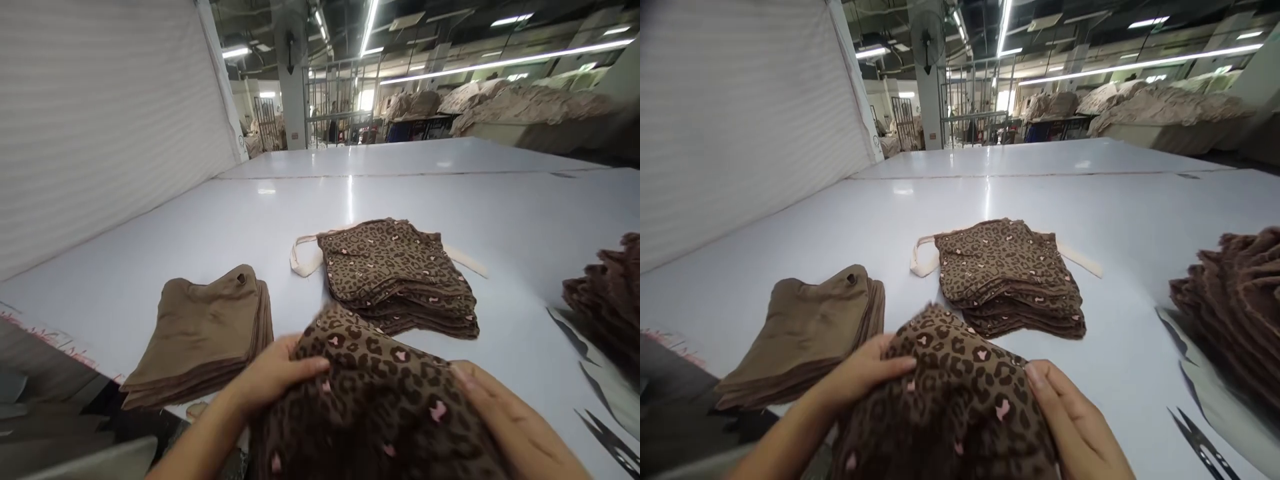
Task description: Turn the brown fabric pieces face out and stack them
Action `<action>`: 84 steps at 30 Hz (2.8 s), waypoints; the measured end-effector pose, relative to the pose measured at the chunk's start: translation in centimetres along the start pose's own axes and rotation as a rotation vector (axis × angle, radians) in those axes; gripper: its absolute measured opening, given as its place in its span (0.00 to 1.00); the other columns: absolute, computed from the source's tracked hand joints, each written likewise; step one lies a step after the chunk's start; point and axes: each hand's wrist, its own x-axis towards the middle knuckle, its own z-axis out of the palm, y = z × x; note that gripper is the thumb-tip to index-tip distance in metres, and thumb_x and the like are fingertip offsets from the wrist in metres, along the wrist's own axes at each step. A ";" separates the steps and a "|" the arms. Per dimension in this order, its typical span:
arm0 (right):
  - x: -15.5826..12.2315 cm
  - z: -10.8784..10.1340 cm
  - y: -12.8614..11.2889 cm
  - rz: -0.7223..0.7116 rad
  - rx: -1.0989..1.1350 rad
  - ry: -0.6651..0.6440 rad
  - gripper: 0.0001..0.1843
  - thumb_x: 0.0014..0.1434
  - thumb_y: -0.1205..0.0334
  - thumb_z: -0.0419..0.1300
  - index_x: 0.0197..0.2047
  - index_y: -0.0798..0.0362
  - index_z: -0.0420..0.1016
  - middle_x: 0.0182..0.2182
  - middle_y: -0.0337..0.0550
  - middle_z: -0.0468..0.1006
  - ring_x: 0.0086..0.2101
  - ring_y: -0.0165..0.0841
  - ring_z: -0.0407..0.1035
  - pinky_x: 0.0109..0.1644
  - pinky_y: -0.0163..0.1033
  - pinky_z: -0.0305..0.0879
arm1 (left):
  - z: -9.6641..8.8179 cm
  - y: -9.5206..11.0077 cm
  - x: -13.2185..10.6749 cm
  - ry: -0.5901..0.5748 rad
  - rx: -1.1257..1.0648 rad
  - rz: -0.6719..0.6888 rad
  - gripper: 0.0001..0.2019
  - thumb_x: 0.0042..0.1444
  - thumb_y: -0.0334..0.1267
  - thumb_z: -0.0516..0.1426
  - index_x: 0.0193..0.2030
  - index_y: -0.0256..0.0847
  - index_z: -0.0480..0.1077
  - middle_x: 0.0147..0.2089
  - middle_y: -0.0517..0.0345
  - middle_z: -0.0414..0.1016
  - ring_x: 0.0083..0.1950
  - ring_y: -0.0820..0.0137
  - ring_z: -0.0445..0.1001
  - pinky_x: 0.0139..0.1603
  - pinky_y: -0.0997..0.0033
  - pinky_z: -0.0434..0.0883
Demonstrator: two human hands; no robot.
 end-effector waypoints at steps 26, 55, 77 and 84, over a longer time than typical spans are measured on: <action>-0.6 3.7 4.1 0.071 -0.338 0.003 0.15 0.55 0.46 0.48 0.31 0.47 0.66 0.38 0.44 0.72 0.37 0.40 0.69 0.39 0.45 0.64 | 8.7 -4.8 4.2 0.306 0.873 0.311 0.04 0.56 0.30 0.53 0.31 0.39 0.65 0.32 0.59 0.72 0.35 0.70 0.69 0.35 0.71 0.65; -1.7 3.6 3.0 0.032 -0.165 -0.015 0.18 0.54 0.49 0.55 0.46 0.48 0.70 0.33 0.40 0.75 0.31 0.33 0.73 0.28 0.30 0.69 | 7.7 -4.5 2.3 0.172 0.681 0.402 0.02 0.55 0.31 0.53 0.34 0.40 0.65 0.33 0.58 0.69 0.33 0.70 0.67 0.34 0.73 0.66; -0.6 5.4 4.4 0.181 0.205 -0.043 0.19 0.57 0.47 0.52 0.43 0.52 0.71 0.41 0.46 0.78 0.42 0.39 0.72 0.47 0.37 0.68 | 8.1 -5.5 2.0 0.163 0.537 0.701 0.07 0.58 0.34 0.47 0.28 0.40 0.61 0.28 0.57 0.67 0.29 0.72 0.65 0.32 0.74 0.63; -2.2 6.0 2.3 0.315 0.524 -0.086 0.23 0.56 0.47 0.58 0.51 0.49 0.66 0.49 0.44 0.75 0.48 0.39 0.69 0.47 0.33 0.68 | 6.4 -3.7 2.0 0.164 0.382 0.207 0.10 0.58 0.43 0.53 0.32 0.40 0.62 0.31 0.62 0.64 0.32 0.73 0.62 0.32 0.75 0.60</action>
